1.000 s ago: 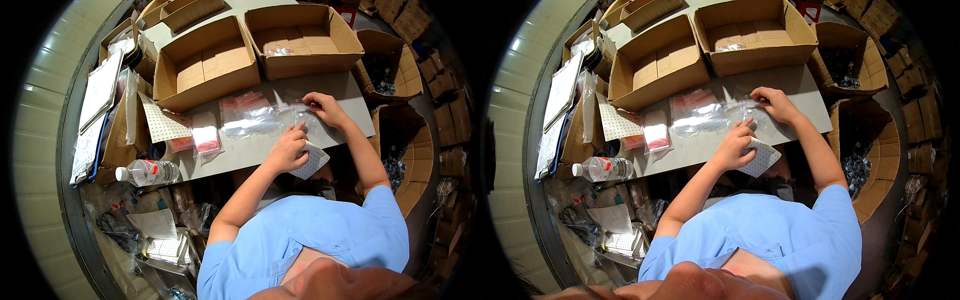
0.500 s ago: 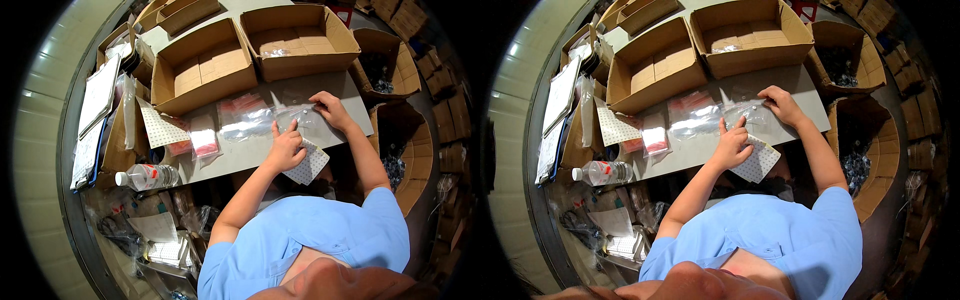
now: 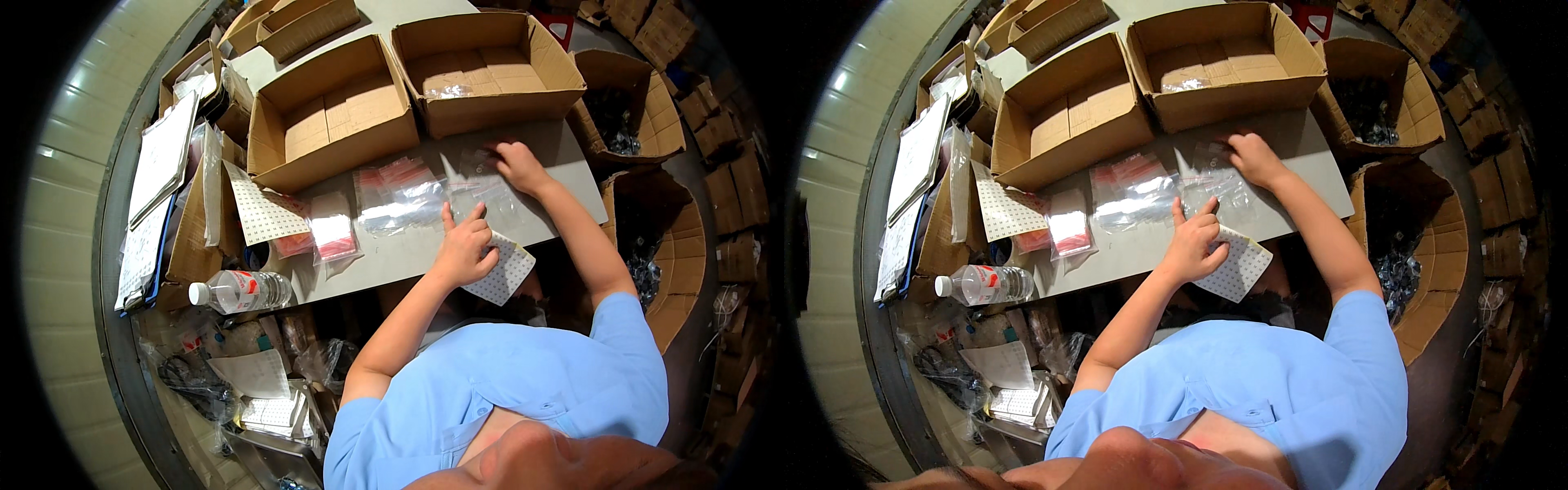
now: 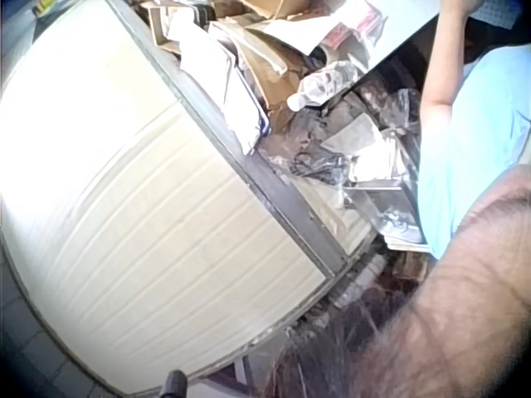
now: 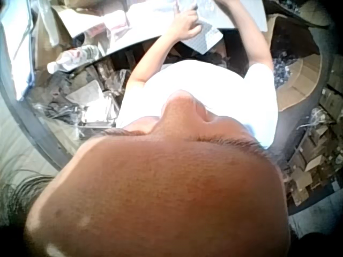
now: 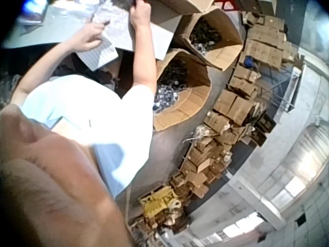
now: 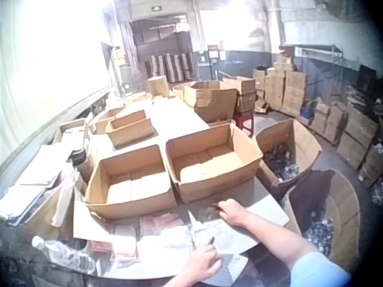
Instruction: The person places small silver items into small plastic bags by hand and then puts the filled bags into cardboard boxes.
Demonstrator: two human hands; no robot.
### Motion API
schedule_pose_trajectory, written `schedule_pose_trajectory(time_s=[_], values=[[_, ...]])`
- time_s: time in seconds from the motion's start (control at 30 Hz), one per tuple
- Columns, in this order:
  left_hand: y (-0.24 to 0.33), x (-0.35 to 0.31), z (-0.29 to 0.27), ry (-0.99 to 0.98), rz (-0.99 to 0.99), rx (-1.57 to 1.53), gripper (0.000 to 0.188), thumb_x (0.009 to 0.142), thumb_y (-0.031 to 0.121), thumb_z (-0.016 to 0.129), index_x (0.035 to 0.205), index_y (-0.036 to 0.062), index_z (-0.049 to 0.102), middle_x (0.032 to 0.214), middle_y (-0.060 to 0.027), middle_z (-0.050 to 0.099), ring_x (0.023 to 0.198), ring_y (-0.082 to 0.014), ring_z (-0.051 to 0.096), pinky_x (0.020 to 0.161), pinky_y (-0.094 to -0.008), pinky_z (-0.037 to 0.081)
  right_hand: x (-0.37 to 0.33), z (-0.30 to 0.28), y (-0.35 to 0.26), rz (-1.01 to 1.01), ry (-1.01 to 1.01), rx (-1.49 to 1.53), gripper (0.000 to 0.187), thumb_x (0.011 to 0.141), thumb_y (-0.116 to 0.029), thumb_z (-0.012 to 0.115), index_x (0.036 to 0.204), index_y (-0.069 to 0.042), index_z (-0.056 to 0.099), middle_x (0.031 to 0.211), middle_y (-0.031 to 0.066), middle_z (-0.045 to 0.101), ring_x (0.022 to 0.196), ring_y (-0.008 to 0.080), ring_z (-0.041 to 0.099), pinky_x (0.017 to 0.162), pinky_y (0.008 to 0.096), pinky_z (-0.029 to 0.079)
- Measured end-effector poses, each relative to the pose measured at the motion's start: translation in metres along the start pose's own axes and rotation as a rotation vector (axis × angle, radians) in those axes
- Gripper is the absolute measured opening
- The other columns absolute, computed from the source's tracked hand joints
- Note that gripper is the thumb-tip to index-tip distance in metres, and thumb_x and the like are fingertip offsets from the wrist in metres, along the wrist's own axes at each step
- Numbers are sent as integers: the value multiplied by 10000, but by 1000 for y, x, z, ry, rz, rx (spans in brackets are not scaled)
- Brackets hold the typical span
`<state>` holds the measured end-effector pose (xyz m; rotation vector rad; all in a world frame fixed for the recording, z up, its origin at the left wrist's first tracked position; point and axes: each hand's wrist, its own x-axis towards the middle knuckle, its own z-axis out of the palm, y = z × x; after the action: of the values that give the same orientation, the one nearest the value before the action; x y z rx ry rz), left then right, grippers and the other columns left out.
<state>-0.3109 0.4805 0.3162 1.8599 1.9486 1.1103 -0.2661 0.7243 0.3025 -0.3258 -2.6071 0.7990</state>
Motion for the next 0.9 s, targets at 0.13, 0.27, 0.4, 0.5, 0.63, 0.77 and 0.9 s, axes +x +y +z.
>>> schedule_pose_trajectory(time_s=[0.13, 0.27, 0.4, 0.5, 0.63, 0.77, 0.9], values=[[-1, -1, 0, 1, -11, 6, 220, 746, 174, 637, 678, 29, 486, 801, -121, 517, 1305, -350, 451, 1065, -692, 32, 5, 13, -24, 112, -15, -296, 245, 865, -217, 639, 1065, -77, 629, 974, 203, 631, 888, 392, 628, 776, 452, 500], [-2, 0, 1, 11, -5, 10, 215, 745, 168, 634, 679, 33, 480, 812, -122, 523, 1294, -348, 464, 1063, -694, 52, 4, 10, -22, 42, -9, -404, 222, 892, -278, 614, 973, -73, 585, 906, 185, 638, 792, 390, 635, 681, 479, 511], [-3, -1, 1, 22, -16, -29, 218, 746, 166, 633, 676, 34, 475, 814, -121, 523, 1291, -351, 467, 1066, -692, 53, 6, 5, -21, -117, 155, -243, 181, 896, -215, 624, 869, -60, 536, 813, 166, 631, 715, 375, 633, 597, 450, 508], [-5, -2, 0, 18, -16, -21, 217, 747, 166, 632, 676, 34, 476, 810, -120, 520, 1292, -349, 467, 1067, -692, 53, 28, -17, -36, -283, 399, -130, 127, 877, -111, 643, 869, -59, 527, 783, 165, 615, 707, 375, 627, 586, 442, 493], [-3, -3, -1, -10, -26, -2, 209, 754, 200, 626, 682, 33, 523, 818, -115, 540, 1290, -338, 466, 1077, -702, 63, 93, -66, -58, -294, 779, -231, 106, 900, -114, 624, 910, -75, 526, 785, 153, 626, 719, 390, 626, 596, 450, 492], [-1, -2, -1, 0, 0, -11, 219, 758, 199, 628, 671, 39, 506, 833, -111, 535, 1293, -330, 465, 1082, -697, 53, 158, -96, -24, 273, 419, -477, 233, 940, -297, 553, 1015, -77, 572, 921, 200, 674, 880, 444, 638, 758, 521, 514], [-4, -2, 2, 16, 17, -24, 221, 757, 185, 629, 662, 46, 487, 834, -108, 529, 1294, -328, 465, 1081, -697, 53, 153, -93, -20, 418, 242, -631, 250, 933, -284, 566, 1064, -76, 609, 1005, 193, 669, 959, 427, 622, 812, 492, 509]])
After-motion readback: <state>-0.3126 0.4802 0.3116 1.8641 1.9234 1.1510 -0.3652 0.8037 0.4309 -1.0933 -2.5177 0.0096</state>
